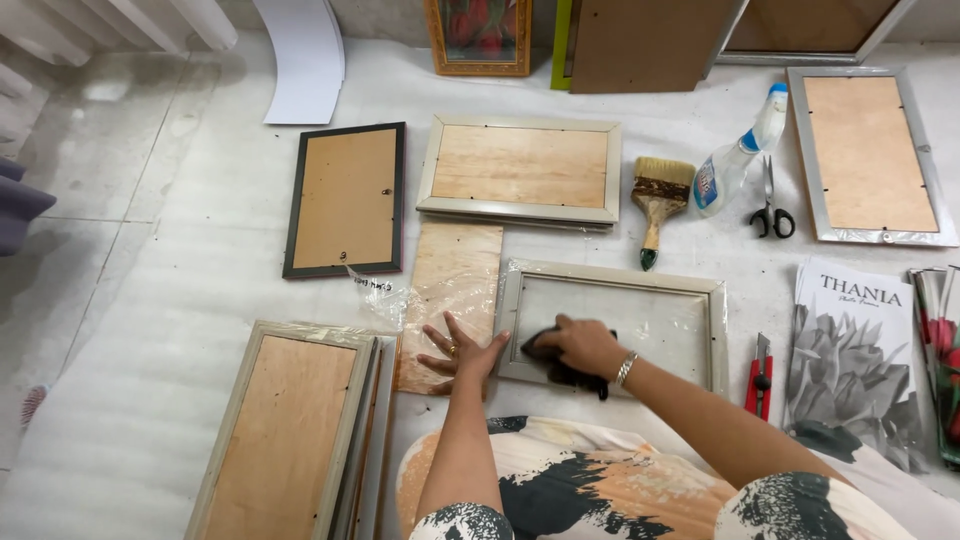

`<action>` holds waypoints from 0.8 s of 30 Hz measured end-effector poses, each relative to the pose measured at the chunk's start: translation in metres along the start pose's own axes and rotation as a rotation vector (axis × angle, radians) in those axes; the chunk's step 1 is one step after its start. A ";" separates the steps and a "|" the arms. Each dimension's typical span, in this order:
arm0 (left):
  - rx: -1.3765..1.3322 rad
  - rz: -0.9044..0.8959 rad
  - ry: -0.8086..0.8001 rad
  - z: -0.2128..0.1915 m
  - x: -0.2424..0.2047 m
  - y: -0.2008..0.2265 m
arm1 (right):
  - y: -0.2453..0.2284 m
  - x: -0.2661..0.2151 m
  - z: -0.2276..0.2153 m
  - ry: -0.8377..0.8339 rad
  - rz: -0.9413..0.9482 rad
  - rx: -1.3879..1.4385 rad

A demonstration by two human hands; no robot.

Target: Clean the glass of a picture frame and assemble the frame components.

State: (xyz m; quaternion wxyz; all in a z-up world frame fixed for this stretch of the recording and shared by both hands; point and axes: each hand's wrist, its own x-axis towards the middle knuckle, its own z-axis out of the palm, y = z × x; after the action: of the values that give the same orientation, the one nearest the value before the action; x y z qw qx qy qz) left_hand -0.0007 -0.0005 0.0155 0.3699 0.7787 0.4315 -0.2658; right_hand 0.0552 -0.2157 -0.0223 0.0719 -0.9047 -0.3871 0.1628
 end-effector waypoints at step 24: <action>-0.028 -0.006 -0.001 0.001 -0.003 0.002 | 0.050 0.067 0.010 0.339 0.203 -0.303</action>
State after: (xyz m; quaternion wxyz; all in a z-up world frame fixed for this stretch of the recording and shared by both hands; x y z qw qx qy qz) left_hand -0.0007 -0.0030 0.0177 0.3804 0.7719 0.4373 -0.2610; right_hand 0.1287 -0.2016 -0.0608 -0.0175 -0.9537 -0.2969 -0.0448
